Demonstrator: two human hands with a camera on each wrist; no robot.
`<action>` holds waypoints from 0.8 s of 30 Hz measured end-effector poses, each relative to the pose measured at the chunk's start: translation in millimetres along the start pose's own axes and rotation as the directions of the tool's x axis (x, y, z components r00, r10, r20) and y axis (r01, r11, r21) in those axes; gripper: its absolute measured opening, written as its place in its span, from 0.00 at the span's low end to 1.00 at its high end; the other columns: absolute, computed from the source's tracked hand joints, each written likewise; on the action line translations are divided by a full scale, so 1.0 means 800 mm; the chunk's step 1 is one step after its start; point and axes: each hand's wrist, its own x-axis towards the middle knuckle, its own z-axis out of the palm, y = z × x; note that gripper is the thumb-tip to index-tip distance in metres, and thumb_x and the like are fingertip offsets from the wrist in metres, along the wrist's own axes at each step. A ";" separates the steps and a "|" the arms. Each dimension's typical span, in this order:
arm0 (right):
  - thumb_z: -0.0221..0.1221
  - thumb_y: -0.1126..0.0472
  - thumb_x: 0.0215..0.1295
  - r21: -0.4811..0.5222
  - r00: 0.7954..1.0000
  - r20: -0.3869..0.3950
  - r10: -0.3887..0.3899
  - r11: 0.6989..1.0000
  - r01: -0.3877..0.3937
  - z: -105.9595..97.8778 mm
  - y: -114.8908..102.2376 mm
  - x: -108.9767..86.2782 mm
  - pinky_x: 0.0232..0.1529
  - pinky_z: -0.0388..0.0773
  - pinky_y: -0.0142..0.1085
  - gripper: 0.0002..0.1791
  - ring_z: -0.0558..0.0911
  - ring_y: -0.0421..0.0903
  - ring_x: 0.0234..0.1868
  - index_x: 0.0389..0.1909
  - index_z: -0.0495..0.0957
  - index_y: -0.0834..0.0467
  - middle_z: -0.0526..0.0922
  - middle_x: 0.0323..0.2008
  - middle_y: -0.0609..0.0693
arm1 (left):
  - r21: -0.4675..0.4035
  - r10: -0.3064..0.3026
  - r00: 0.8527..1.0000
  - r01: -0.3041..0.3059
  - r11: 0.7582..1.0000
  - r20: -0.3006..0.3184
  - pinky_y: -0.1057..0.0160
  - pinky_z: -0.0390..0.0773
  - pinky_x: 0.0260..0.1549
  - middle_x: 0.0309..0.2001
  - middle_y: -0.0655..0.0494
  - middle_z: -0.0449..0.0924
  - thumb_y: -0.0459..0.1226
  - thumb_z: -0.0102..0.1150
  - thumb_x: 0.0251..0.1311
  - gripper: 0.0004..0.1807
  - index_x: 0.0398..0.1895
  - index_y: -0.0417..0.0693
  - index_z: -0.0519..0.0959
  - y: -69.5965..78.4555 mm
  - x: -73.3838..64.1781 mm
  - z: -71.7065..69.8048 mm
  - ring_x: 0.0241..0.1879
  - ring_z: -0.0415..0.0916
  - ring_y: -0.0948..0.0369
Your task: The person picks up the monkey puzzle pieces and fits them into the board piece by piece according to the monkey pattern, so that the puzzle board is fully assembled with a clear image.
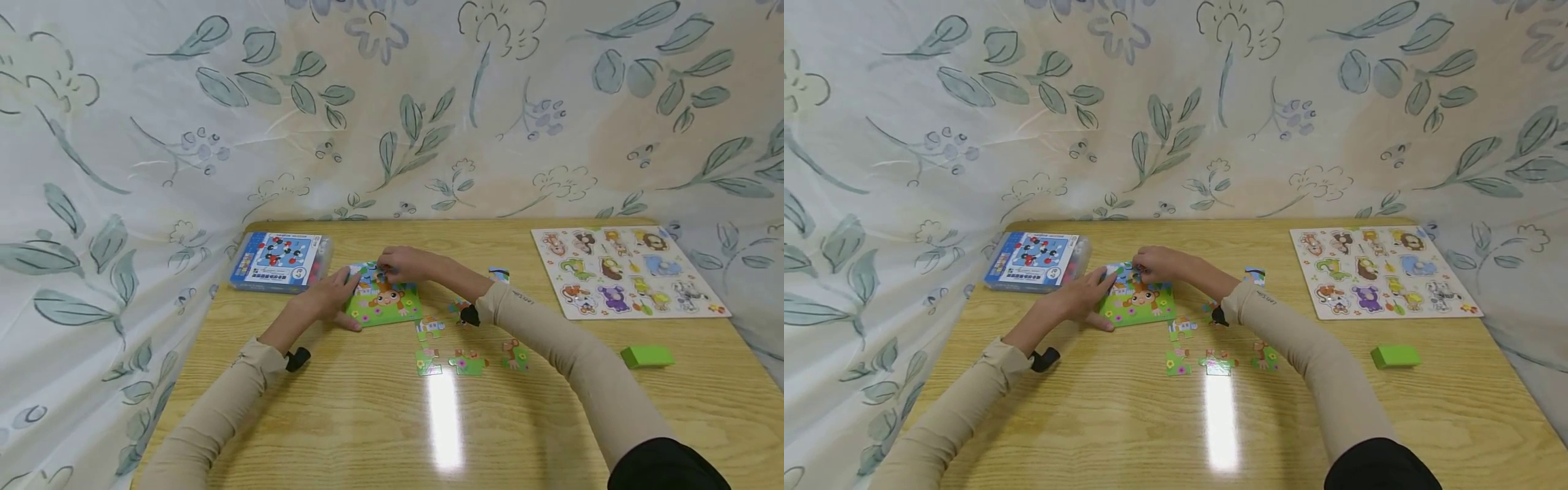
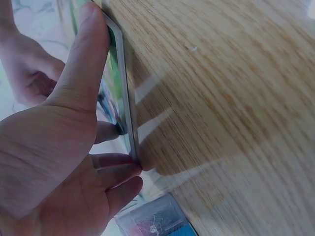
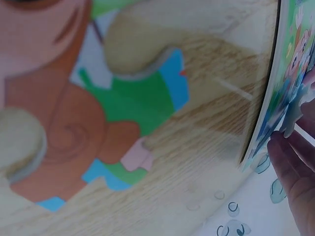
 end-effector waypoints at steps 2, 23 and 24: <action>0.55 0.64 0.66 -0.015 1.000 0.008 -0.007 1.000 0.007 0.000 0.000 0.002 0.45 0.75 0.39 0.14 0.75 0.46 0.40 0.51 0.78 0.62 0.78 0.45 0.55 | -0.002 0.002 1.000 -0.002 1.000 -0.001 0.45 0.59 0.70 0.76 0.33 0.39 0.68 0.59 0.50 0.64 0.78 0.41 0.42 -0.001 0.000 0.000 0.74 0.49 0.40; 0.54 0.64 0.68 -0.213 0.996 0.062 -0.065 0.974 0.077 0.003 -0.004 0.009 0.48 0.79 0.39 0.14 0.80 0.49 0.43 0.51 0.79 0.61 0.83 0.43 0.55 | -0.015 0.012 0.999 -0.012 1.000 -0.035 0.44 0.61 0.69 0.76 0.33 0.40 0.68 0.60 0.49 0.64 0.77 0.40 0.43 -0.004 0.001 0.009 0.73 0.53 0.40; 0.54 0.65 0.68 -0.216 0.996 0.060 -0.070 0.973 0.081 0.003 -0.004 0.009 0.47 0.79 0.39 0.14 0.80 0.48 0.42 0.51 0.79 0.61 0.83 0.42 0.55 | -0.018 0.012 0.999 -0.013 1.000 -0.037 0.44 0.61 0.69 0.76 0.33 0.40 0.68 0.60 0.50 0.64 0.77 0.40 0.43 -0.004 0.000 0.009 0.73 0.53 0.40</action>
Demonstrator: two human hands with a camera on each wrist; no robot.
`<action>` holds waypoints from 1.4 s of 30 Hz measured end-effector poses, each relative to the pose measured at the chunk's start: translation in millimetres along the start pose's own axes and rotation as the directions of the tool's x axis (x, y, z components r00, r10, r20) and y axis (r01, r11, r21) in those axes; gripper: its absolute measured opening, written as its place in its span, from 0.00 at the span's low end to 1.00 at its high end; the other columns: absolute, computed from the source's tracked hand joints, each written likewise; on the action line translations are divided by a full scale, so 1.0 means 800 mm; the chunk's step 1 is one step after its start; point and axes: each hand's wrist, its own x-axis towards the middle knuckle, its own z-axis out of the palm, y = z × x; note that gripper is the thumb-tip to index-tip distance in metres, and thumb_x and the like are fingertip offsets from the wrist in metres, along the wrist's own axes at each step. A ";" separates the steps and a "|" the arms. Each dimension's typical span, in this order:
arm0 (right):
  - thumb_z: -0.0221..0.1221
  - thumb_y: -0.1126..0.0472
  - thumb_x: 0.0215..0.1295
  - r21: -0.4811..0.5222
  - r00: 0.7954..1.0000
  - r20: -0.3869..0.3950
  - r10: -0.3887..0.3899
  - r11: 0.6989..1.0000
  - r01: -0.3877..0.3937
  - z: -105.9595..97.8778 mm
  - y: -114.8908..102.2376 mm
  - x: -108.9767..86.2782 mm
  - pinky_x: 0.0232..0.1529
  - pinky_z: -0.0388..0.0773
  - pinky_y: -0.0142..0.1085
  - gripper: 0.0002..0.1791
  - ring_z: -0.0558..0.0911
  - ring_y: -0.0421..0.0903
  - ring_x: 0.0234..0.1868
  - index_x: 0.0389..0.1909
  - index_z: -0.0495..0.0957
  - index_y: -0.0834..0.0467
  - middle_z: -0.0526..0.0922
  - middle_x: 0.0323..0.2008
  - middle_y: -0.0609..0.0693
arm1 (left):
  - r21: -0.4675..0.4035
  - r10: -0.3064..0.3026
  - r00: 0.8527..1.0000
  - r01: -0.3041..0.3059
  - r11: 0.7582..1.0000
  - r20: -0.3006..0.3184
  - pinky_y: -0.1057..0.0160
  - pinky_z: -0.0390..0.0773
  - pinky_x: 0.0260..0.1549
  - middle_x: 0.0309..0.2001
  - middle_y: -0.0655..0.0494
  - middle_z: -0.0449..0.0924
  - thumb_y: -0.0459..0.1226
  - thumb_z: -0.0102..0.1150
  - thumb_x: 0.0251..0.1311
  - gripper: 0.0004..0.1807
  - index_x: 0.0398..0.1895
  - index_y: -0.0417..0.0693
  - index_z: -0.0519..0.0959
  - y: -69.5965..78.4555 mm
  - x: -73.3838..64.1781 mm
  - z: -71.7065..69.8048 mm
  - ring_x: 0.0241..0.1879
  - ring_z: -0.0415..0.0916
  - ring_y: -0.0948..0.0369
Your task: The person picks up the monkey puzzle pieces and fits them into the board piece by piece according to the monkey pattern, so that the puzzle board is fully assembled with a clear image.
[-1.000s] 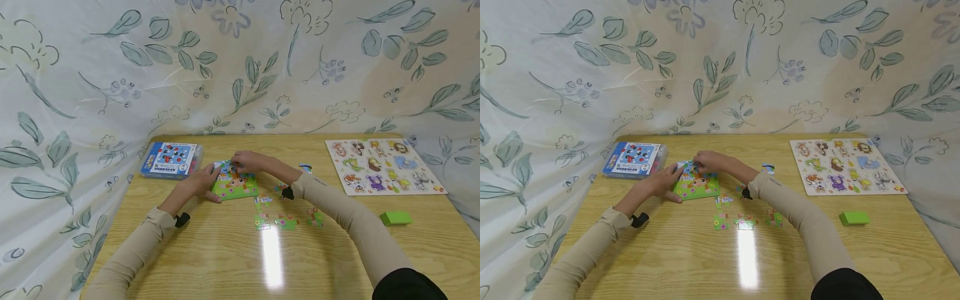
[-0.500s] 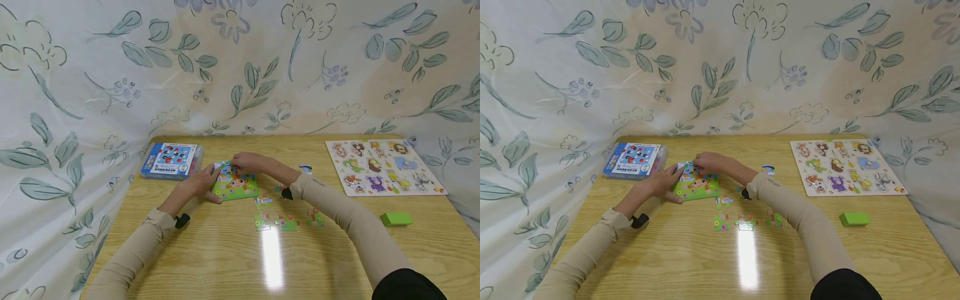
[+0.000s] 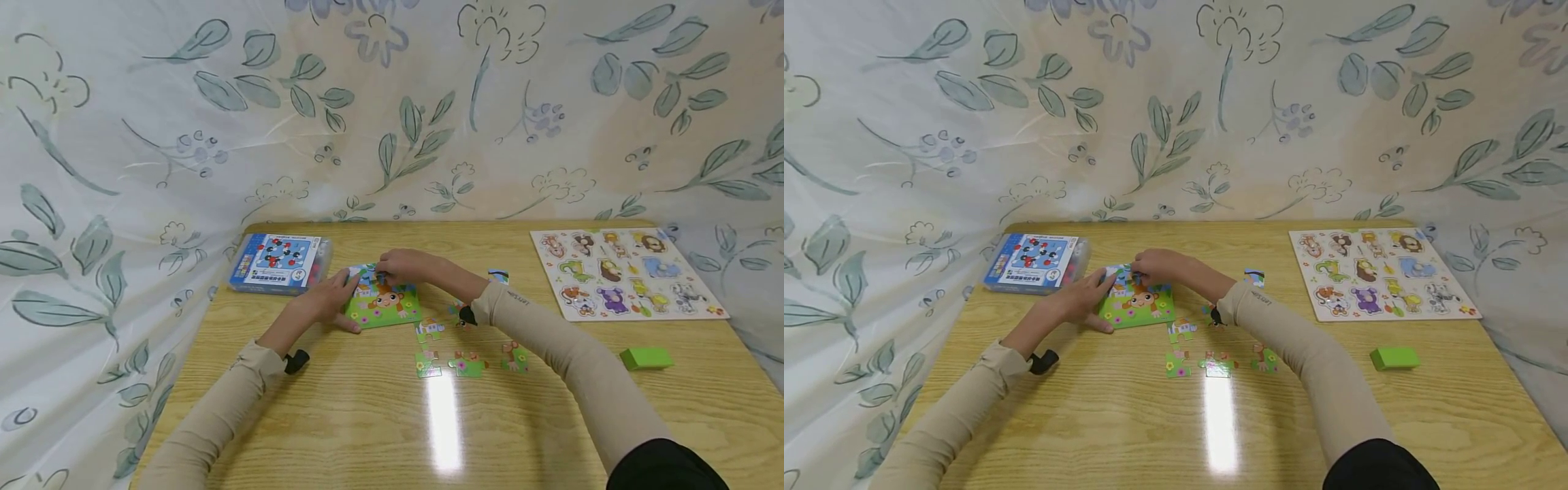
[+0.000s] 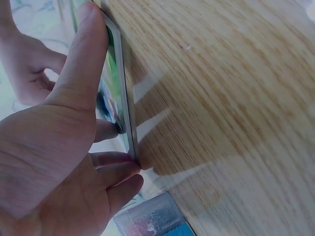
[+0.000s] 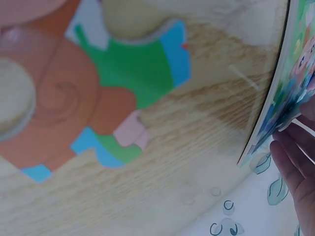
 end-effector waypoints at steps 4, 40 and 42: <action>0.54 0.65 0.67 0.004 1.000 -0.011 -0.009 1.000 0.009 0.001 0.001 0.000 0.44 0.78 0.38 0.14 0.78 0.47 0.38 0.51 0.80 0.60 0.82 0.40 0.54 | -0.006 -0.001 1.000 0.001 1.000 0.002 0.44 0.61 0.69 0.76 0.33 0.40 0.68 0.60 0.50 0.64 0.78 0.40 0.42 0.000 -0.001 -0.001 0.73 0.53 0.40; 0.58 0.61 0.63 -0.191 0.998 0.062 0.025 0.981 -0.012 -0.002 -0.014 0.014 0.36 0.70 0.36 0.11 0.68 0.43 0.32 0.46 0.81 0.54 0.79 0.38 0.54 | -0.008 -0.002 1.000 0.003 1.000 0.018 0.45 0.64 0.68 0.75 0.34 0.41 0.66 0.61 0.50 0.63 0.78 0.40 0.42 0.002 -0.004 -0.004 0.72 0.55 0.41; 0.58 0.60 0.64 -0.210 0.998 0.063 0.023 0.978 -0.009 -0.003 -0.015 0.013 0.36 0.69 0.36 0.11 0.66 0.43 0.31 0.47 0.81 0.54 0.79 0.38 0.54 | -0.006 0.007 1.000 -0.007 1.000 0.006 0.46 0.65 0.67 0.75 0.33 0.42 0.66 0.61 0.51 0.63 0.77 0.39 0.43 0.002 -0.004 -0.005 0.71 0.57 0.42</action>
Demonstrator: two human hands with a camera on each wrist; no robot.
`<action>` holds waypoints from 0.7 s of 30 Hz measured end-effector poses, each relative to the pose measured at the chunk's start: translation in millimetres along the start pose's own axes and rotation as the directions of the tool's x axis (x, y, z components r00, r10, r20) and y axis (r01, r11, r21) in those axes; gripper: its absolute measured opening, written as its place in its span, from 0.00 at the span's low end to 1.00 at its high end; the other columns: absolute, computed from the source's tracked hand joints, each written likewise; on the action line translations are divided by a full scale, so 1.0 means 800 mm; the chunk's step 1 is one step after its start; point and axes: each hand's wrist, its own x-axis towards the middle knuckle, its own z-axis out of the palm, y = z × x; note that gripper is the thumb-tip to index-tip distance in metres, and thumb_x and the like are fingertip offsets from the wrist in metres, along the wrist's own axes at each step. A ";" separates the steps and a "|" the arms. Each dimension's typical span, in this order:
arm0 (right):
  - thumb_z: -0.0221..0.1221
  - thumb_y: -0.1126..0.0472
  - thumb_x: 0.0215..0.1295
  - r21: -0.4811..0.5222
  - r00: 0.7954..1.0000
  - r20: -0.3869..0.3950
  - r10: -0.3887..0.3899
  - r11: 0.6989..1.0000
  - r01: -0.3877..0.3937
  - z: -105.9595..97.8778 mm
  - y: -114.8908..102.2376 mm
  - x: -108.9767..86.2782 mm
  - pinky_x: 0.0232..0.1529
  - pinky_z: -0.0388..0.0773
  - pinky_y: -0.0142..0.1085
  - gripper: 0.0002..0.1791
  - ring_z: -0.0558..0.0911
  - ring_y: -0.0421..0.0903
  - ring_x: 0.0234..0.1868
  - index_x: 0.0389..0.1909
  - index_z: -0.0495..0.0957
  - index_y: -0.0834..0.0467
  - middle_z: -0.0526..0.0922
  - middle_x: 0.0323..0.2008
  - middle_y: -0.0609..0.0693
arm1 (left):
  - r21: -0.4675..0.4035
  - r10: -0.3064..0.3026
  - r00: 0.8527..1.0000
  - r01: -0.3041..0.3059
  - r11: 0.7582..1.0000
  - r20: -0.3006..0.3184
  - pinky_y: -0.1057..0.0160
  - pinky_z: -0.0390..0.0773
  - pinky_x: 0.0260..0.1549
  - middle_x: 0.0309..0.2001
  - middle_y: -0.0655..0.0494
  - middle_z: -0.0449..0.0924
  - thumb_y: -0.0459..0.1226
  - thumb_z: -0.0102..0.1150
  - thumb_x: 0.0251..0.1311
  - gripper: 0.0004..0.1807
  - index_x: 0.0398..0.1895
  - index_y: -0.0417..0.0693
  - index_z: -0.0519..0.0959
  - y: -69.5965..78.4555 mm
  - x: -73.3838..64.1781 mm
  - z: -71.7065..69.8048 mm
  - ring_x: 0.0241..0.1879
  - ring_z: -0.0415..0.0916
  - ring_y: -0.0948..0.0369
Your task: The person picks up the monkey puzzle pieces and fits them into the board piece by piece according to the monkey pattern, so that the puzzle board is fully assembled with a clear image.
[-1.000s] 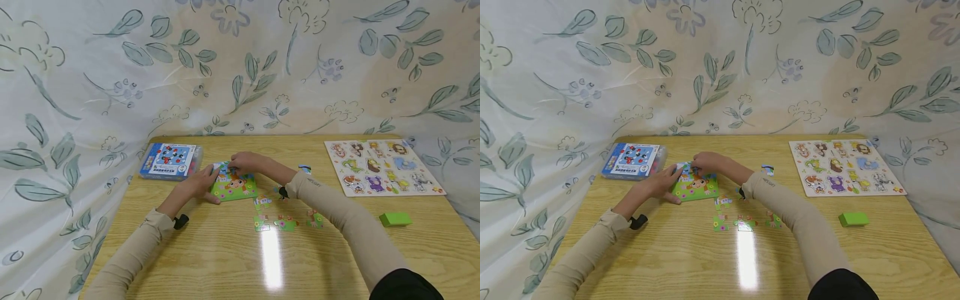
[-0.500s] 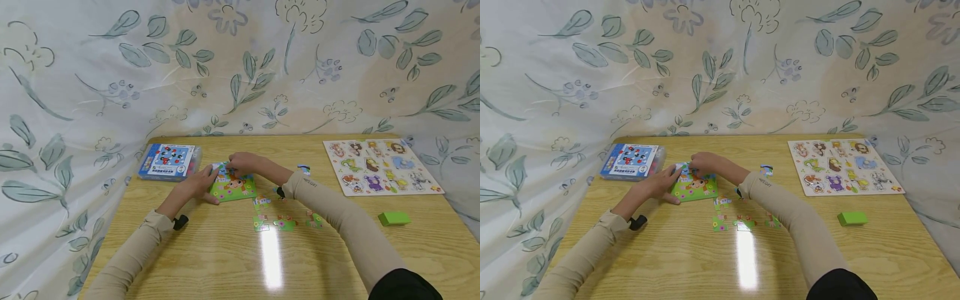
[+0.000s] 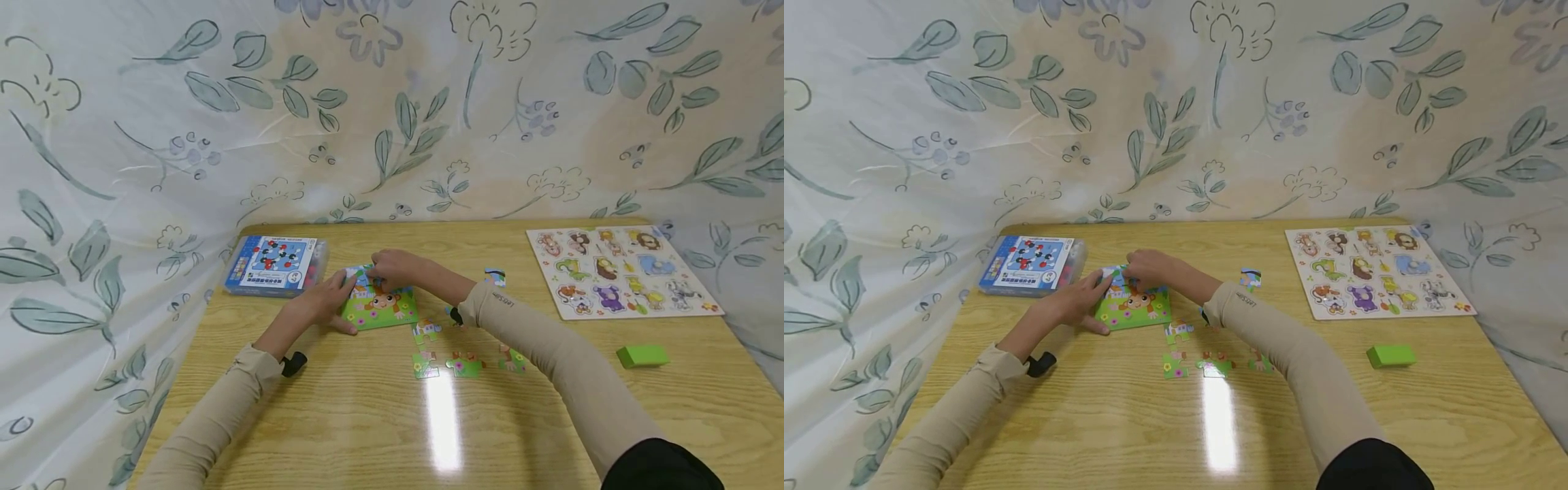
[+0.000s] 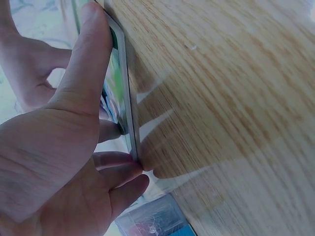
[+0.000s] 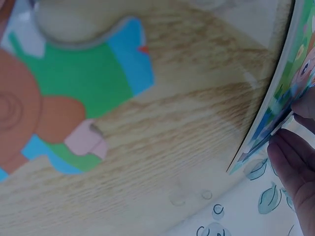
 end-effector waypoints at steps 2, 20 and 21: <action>0.58 0.59 0.64 -0.012 1.000 0.002 0.001 1.000 -0.001 -0.001 0.000 0.000 0.35 0.66 0.35 0.12 0.65 0.43 0.31 0.47 0.81 0.53 0.78 0.37 0.54 | 0.003 0.011 1.000 -0.011 1.000 -0.013 0.47 0.67 0.65 0.73 0.33 0.45 0.66 0.61 0.51 0.63 0.77 0.38 0.43 0.000 0.000 0.000 0.69 0.59 0.43; 0.56 0.55 0.69 -0.026 0.997 0.067 0.042 0.999 -0.041 -0.007 -0.005 0.004 0.36 0.72 0.35 0.17 0.73 0.44 0.35 0.56 0.79 0.53 0.79 0.42 0.55 | 0.050 0.051 0.996 -0.047 0.998 -0.067 0.51 0.72 0.58 0.67 0.37 0.53 0.66 0.62 0.49 0.63 0.76 0.37 0.46 -0.003 0.000 0.004 0.56 0.65 0.49; 0.56 0.55 0.69 -0.025 0.997 0.070 0.044 0.999 -0.042 -0.007 -0.005 0.004 0.37 0.73 0.36 0.17 0.73 0.45 0.36 0.56 0.79 0.53 0.79 0.42 0.54 | 0.048 0.052 0.996 -0.049 0.998 -0.066 0.51 0.72 0.58 0.67 0.36 0.53 0.66 0.63 0.49 0.63 0.76 0.37 0.46 -0.003 0.000 0.004 0.56 0.65 0.49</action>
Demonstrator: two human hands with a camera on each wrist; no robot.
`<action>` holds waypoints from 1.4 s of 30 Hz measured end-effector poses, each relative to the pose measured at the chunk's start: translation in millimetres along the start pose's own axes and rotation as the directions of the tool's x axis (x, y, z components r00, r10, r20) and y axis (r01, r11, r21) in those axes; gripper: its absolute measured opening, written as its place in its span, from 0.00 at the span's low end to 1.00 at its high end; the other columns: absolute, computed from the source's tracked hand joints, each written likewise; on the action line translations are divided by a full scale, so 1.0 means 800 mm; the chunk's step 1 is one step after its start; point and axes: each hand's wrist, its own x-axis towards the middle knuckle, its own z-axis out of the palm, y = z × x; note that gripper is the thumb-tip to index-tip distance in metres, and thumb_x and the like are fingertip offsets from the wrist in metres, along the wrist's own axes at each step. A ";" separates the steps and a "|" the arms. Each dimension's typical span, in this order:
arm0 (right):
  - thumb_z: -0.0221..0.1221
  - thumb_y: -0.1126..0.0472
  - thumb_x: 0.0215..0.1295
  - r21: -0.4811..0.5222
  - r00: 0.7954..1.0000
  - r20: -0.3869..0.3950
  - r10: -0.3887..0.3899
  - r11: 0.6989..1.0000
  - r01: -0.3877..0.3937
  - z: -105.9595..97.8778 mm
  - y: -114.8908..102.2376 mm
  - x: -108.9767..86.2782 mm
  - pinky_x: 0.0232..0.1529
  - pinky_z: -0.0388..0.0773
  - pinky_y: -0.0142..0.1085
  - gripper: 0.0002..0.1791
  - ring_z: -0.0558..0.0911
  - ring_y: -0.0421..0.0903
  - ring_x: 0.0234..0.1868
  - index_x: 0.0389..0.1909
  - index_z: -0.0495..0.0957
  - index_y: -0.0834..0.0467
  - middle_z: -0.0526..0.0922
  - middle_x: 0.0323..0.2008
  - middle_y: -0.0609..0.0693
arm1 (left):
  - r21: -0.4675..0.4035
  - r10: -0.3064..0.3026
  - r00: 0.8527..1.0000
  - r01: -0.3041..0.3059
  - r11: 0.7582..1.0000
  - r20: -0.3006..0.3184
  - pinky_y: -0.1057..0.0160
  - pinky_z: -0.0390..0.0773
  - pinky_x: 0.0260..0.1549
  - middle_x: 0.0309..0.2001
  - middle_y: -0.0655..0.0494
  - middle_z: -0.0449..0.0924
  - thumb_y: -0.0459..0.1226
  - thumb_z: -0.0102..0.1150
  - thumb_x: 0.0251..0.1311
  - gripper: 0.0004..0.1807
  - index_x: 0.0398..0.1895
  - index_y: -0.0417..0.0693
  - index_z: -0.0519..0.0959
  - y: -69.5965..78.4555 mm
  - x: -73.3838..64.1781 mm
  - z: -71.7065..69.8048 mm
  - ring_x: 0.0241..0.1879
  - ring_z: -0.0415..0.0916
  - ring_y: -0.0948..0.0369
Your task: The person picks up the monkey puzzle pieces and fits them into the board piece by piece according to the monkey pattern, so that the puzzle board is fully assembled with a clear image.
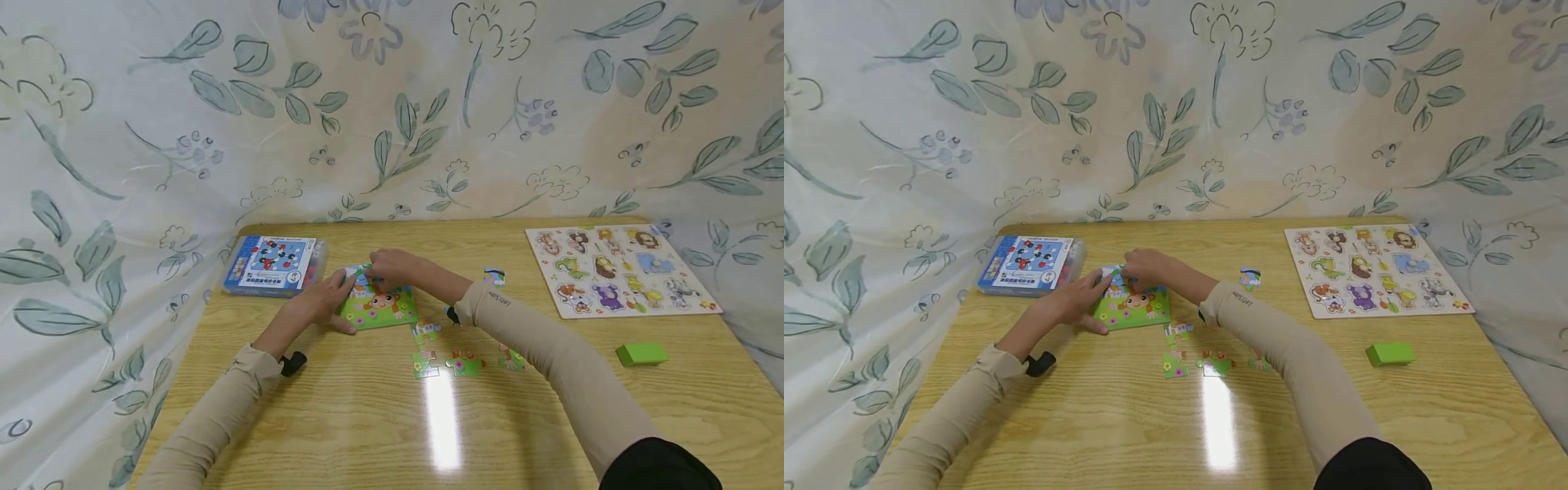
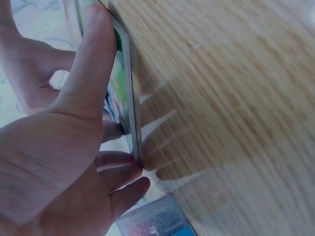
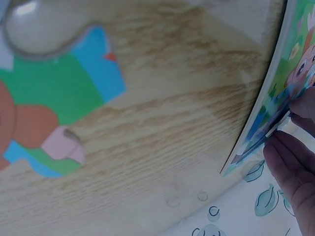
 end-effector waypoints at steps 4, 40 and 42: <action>0.57 0.55 0.68 -0.006 1.000 0.018 0.008 1.000 -0.008 0.000 -0.002 0.001 0.38 0.74 0.36 0.18 0.74 0.45 0.37 0.57 0.78 0.53 0.79 0.43 0.54 | 0.004 0.002 1.000 -0.002 1.000 0.008 0.50 0.71 0.60 0.67 0.36 0.53 0.65 0.64 0.49 0.62 0.76 0.36 0.47 0.001 -0.001 0.000 0.57 0.65 0.48; 0.53 0.60 0.72 0.238 1.000 -0.020 0.017 0.971 -0.012 0.000 0.015 0.003 0.33 0.65 0.31 0.18 0.64 0.42 0.31 0.60 0.76 0.54 0.78 0.40 0.56 | 0.040 -0.014 1.000 0.013 0.999 0.015 0.56 0.74 0.44 0.61 0.40 0.57 0.68 0.63 0.47 0.63 0.78 0.46 0.44 0.000 0.002 -0.002 0.50 0.66 0.52; 0.53 0.61 0.72 0.283 0.999 -0.023 0.034 0.959 -0.026 0.002 0.017 0.003 0.32 0.63 0.29 0.17 0.64 0.41 0.30 0.59 0.77 0.54 0.78 0.39 0.55 | 0.040 -0.017 1.000 0.016 0.999 0.022 0.58 0.74 0.40 0.59 0.40 0.58 0.68 0.63 0.46 0.63 0.79 0.49 0.44 0.002 0.003 -0.003 0.47 0.67 0.52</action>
